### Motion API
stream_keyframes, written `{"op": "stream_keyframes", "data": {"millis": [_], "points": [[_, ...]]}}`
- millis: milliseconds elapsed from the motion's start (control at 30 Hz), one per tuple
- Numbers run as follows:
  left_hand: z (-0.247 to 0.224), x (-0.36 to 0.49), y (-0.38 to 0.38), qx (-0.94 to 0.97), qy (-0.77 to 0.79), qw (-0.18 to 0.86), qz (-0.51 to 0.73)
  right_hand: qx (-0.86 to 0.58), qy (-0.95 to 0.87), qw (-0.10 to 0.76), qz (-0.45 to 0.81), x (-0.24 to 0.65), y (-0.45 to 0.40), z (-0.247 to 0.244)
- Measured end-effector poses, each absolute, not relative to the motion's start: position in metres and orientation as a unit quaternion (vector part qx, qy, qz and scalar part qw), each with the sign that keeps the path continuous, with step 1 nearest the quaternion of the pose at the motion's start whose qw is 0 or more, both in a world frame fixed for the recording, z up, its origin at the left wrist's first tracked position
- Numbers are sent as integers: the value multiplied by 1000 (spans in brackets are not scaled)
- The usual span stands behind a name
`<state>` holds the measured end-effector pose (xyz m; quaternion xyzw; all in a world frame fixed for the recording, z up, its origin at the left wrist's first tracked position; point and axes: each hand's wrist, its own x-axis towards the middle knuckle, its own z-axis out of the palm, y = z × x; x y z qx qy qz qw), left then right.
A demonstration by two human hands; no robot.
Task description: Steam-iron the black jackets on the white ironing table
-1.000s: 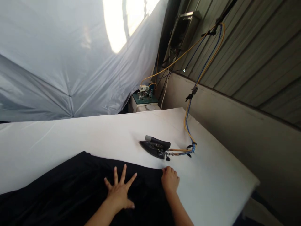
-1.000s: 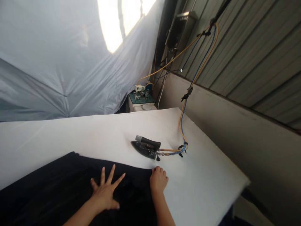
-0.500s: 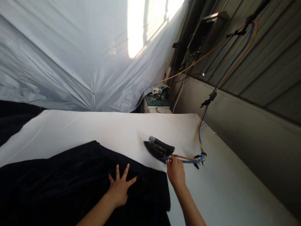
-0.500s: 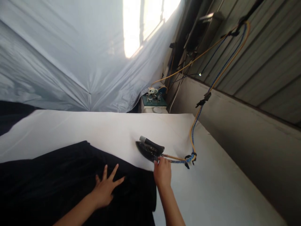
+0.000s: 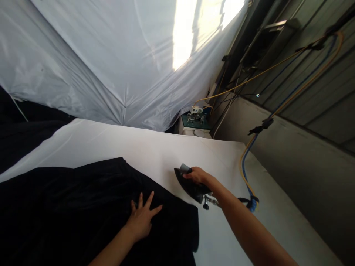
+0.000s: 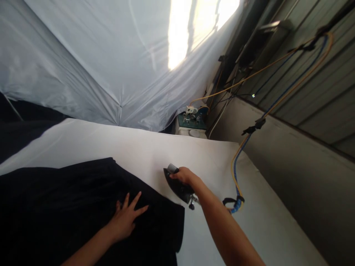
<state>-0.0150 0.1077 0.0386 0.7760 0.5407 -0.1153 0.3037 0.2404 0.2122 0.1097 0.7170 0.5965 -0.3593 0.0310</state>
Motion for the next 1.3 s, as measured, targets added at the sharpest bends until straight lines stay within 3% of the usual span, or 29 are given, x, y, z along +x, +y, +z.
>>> {"op": "stream_keyframes", "data": {"millis": [200,567,767,900,967,1067,1300], "points": [[44,-16,106,774,548,300,-106,683,578,10,-446,228,149,92],[59,-26,96,744,571,317,-140,641,668,39,-377,209,152,80],[56,-48,105,733,573,367,11,590,734,73,-329,170,197,70],[61,-111,151,708,651,243,125,593,738,76,-314,146,224,69],[67,-150,184,682,707,157,102,592,738,72,-315,135,234,70],[75,-200,234,646,752,115,53,587,743,68,-314,115,244,70],[50,-258,277,610,762,210,-54,640,713,46,-283,76,266,65]]}}
